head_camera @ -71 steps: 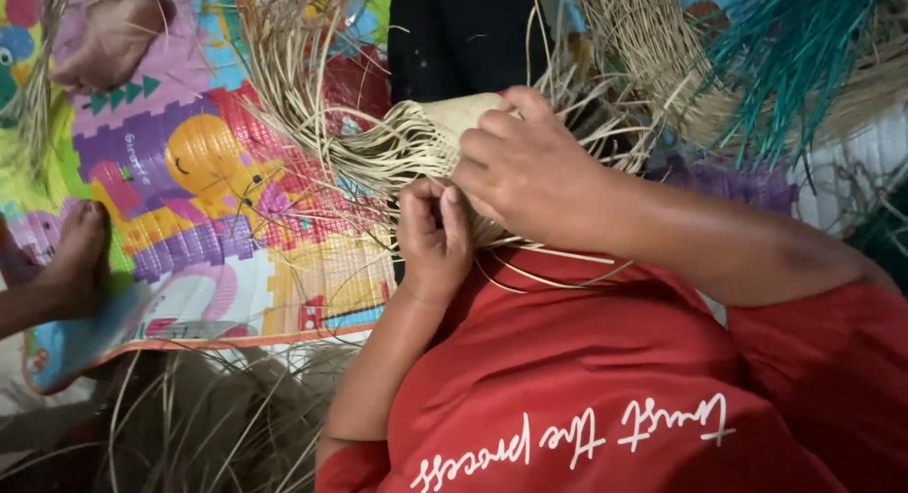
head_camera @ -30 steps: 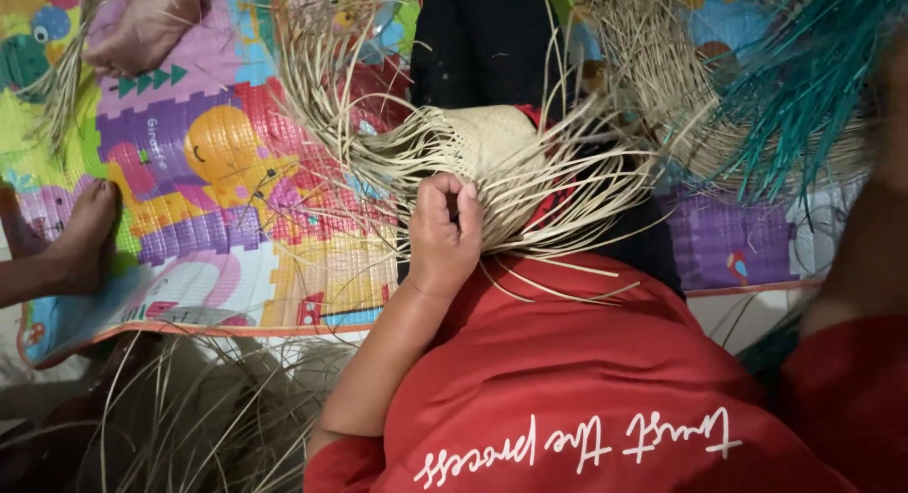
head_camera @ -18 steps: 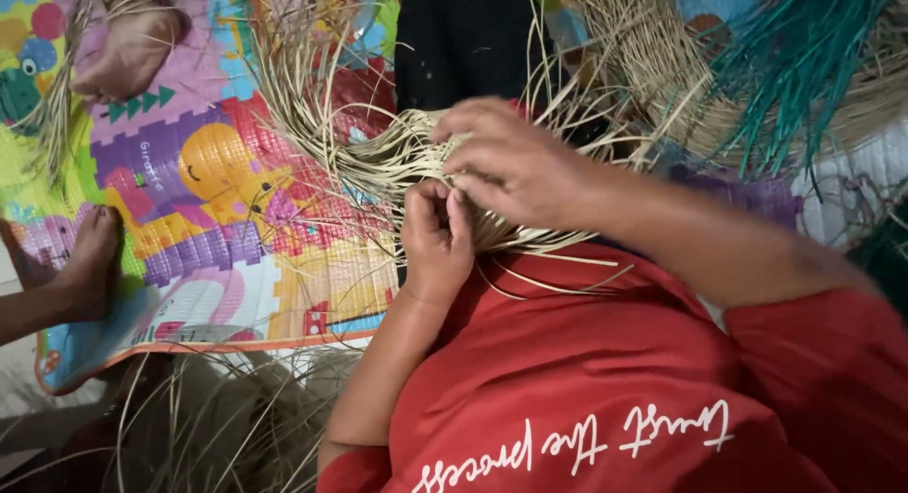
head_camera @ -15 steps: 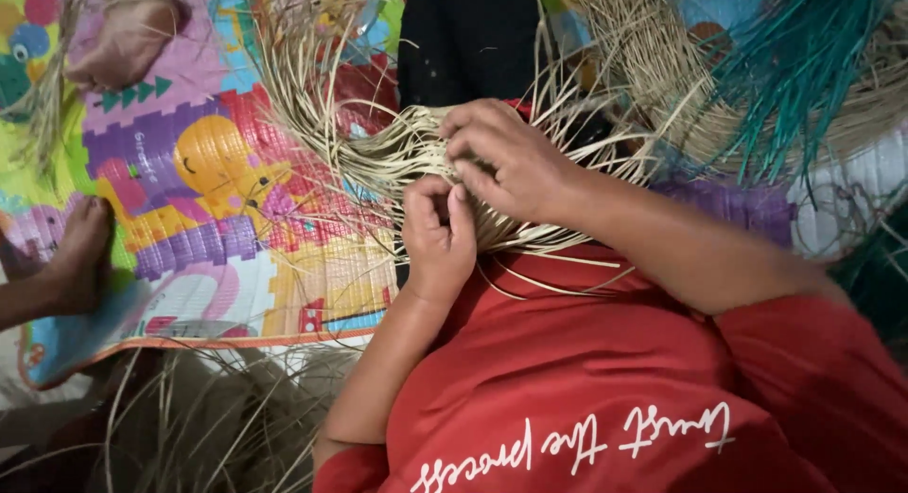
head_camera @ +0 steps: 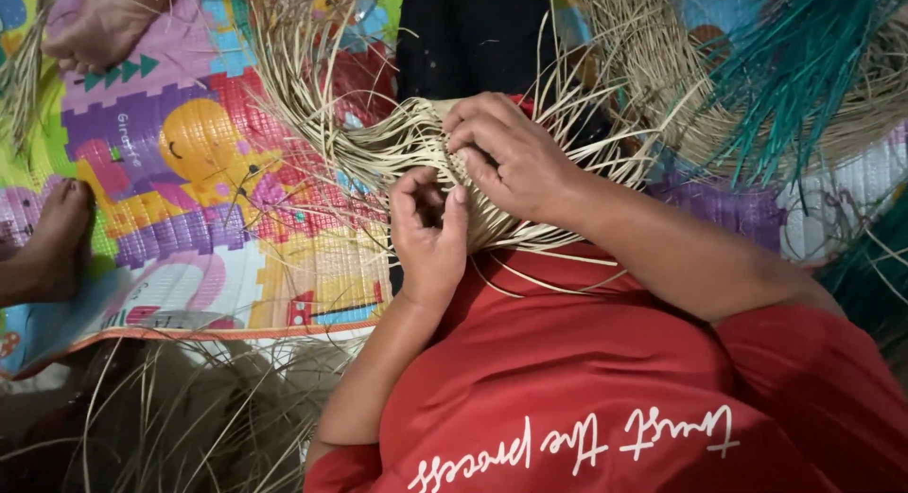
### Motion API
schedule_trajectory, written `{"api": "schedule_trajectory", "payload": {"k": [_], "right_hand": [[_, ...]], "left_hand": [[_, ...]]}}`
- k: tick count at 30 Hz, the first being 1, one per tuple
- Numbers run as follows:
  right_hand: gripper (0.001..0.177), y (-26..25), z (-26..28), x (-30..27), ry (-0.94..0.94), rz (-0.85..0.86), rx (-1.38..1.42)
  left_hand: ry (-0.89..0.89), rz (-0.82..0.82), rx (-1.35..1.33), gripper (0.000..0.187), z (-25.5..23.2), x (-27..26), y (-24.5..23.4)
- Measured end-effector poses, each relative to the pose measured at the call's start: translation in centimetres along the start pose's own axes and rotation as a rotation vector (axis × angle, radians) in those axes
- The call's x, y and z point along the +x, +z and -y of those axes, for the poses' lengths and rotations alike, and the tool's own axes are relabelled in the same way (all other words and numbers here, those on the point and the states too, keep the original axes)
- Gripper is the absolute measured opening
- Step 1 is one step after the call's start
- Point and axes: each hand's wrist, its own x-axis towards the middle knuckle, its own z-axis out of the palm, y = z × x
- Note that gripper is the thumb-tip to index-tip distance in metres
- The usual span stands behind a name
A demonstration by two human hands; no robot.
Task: The person is weaving a basket using dried straw or grass fibers, interlacing the strands by hand.
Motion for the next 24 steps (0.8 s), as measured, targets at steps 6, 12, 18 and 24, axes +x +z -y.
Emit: {"api": "schedule_trajectory", "payload": {"k": [6, 12, 18, 24], "right_hand": [[0.01, 0.3, -0.2, -0.1, 0.015, -0.012, 0.003], [0.008, 0.3, 0.2, 0.0, 0.027, -0.018, 0.0], [0.008, 0.2, 0.1, -0.1, 0.06, -0.003, 0.052], [0.009, -0.2, 0.0, -0.2, 0.114, 0.05, 0.205]], "left_hand": [[0.137, 0.008, 0.066, 0.033, -0.6, 0.4, -0.2], [0.122, 0.028, 0.003, 0.033, -0.9, 0.2, -0.1], [0.152, 0.048, 0.031, 0.041, -0.3, 0.1, 0.0], [0.195, 0.038, 0.021, 0.048, 0.5, -0.2, 0.2]]}}
